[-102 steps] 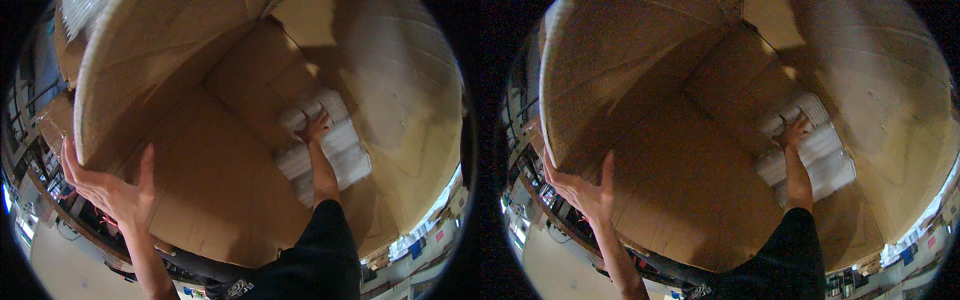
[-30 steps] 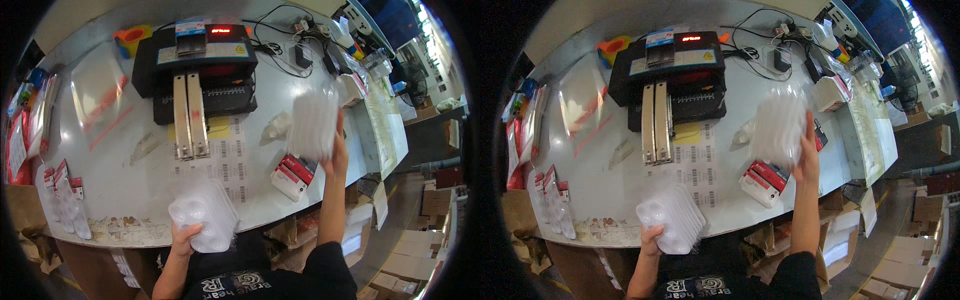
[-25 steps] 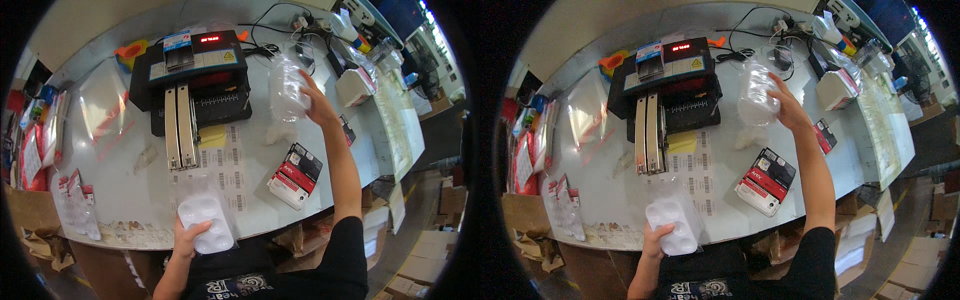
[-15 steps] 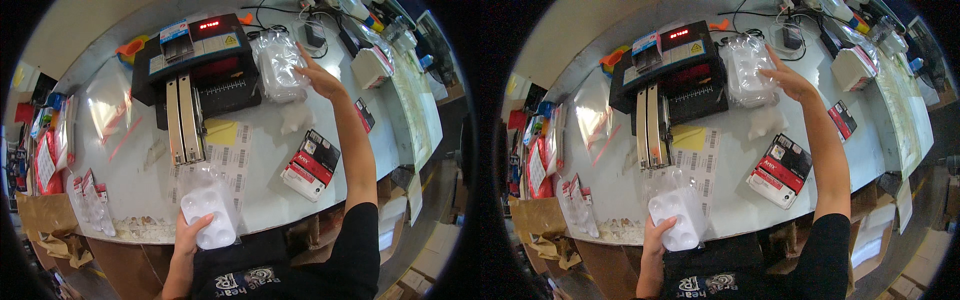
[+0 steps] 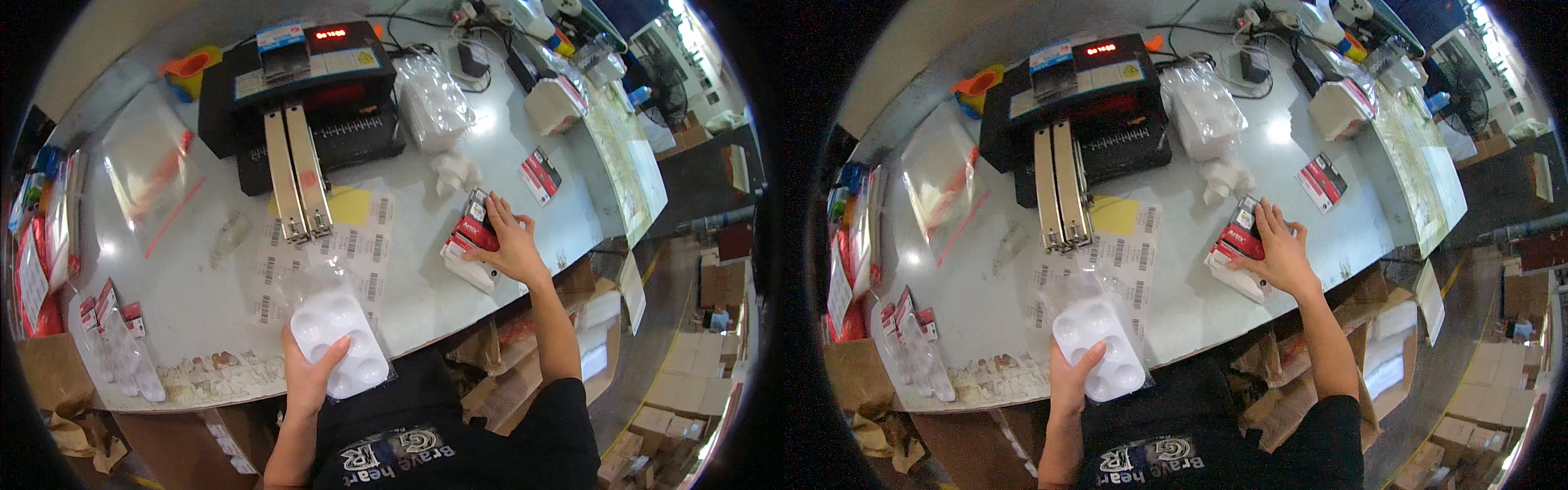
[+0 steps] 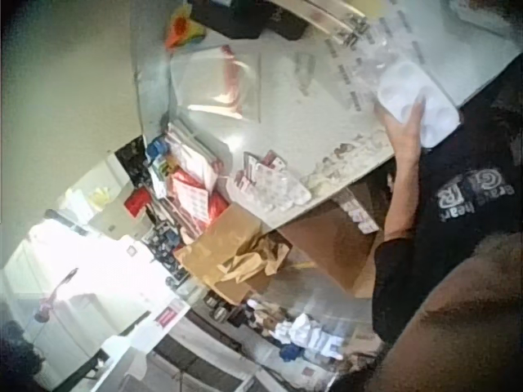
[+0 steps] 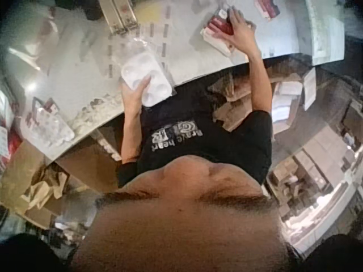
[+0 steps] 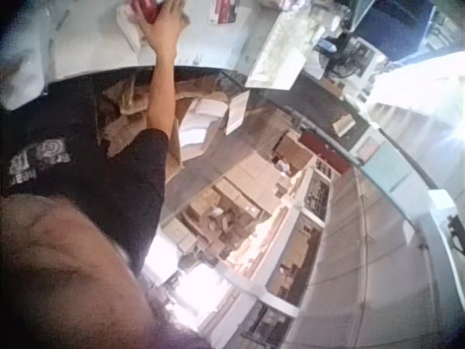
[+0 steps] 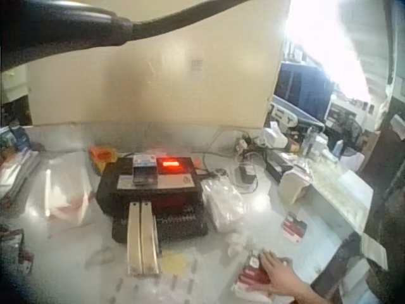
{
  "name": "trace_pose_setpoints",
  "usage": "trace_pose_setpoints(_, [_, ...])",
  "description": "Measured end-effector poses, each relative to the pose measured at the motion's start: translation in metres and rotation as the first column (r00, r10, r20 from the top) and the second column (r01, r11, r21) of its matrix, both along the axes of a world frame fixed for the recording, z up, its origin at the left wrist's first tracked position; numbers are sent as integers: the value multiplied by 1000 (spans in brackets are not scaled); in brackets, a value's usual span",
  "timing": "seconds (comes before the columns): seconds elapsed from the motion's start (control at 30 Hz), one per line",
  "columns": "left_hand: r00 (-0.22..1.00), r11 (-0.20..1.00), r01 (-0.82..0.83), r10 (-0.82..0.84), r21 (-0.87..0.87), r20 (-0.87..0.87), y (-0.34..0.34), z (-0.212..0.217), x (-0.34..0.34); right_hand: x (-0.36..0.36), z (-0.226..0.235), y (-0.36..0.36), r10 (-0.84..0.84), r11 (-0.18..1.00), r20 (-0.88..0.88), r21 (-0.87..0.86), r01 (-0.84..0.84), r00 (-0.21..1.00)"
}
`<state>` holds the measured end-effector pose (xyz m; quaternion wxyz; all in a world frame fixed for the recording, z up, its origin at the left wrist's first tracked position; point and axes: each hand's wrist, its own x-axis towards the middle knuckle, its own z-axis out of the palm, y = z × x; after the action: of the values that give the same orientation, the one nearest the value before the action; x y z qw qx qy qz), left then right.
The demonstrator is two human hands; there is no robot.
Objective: The person repeatedly picks up plastic mixing palettes and red Artix labels, inserts the palettes into clear plastic sleeves, and stacks the finished units on the table. The person also moves a cardboard box and a stack of labels aside to access items.
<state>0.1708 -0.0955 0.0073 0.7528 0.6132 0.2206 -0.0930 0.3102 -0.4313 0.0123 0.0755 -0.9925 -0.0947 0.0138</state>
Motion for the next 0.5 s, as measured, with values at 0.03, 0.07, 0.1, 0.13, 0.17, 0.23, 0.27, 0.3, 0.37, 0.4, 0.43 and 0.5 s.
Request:
trace_pose_setpoints(0.03, [1000,1000,-2,2,5,17,1,-2,-1,11,5,2,-21,994,-62,-111,14,998])
trace_pose_setpoints(0.07, [1000,1000,-4,4,14,31,1,-3,-2,26,10,4,-87,993,-89,70,93,992])
trace_pose_setpoints(0.1, [999,998,6,-8,63,32,2,-4,-4,42,9,11,-135,988,-26,79,136,991])
trace_pose_setpoints(0.13, [999,993,20,-23,115,30,4,-4,-6,58,6,19,-162,985,63,76,158,985])
trace_pose_setpoints(0.17, [999,984,37,-42,171,24,5,-4,-8,70,0,27,-166,984,154,91,153,974])
trace_pose_setpoints(0.23, [999,966,-28,20,257,32,10,0,-11,94,-16,38,-151,987,95,-35,155,984])
trace_pose_setpoints(0.27, [999,954,-43,35,298,34,13,3,-12,105,-25,42,-128,987,52,-90,132,990])
trace_pose_setpoints(0.3, [996,939,-76,59,336,61,17,6,-14,114,-31,43,-91,990,90,-97,100,992])
trace_pose_setpoints(0.37, [991,909,-111,72,403,109,26,12,-15,124,-41,42,-58,988,115,-138,73,992])
trace_pose_setpoints(0.4, [989,903,-131,88,409,121,30,14,-15,126,-43,40,-4,990,106,-143,20,994])
trace_pose_setpoints(0.43, [989,905,-134,95,403,116,34,16,-14,127,-42,37,8,986,100,-166,9,995])
trace_pose_setpoints(0.5, [986,911,-144,97,386,138,39,17,-12,127,-36,31,-1,976,83,-217,19,997])
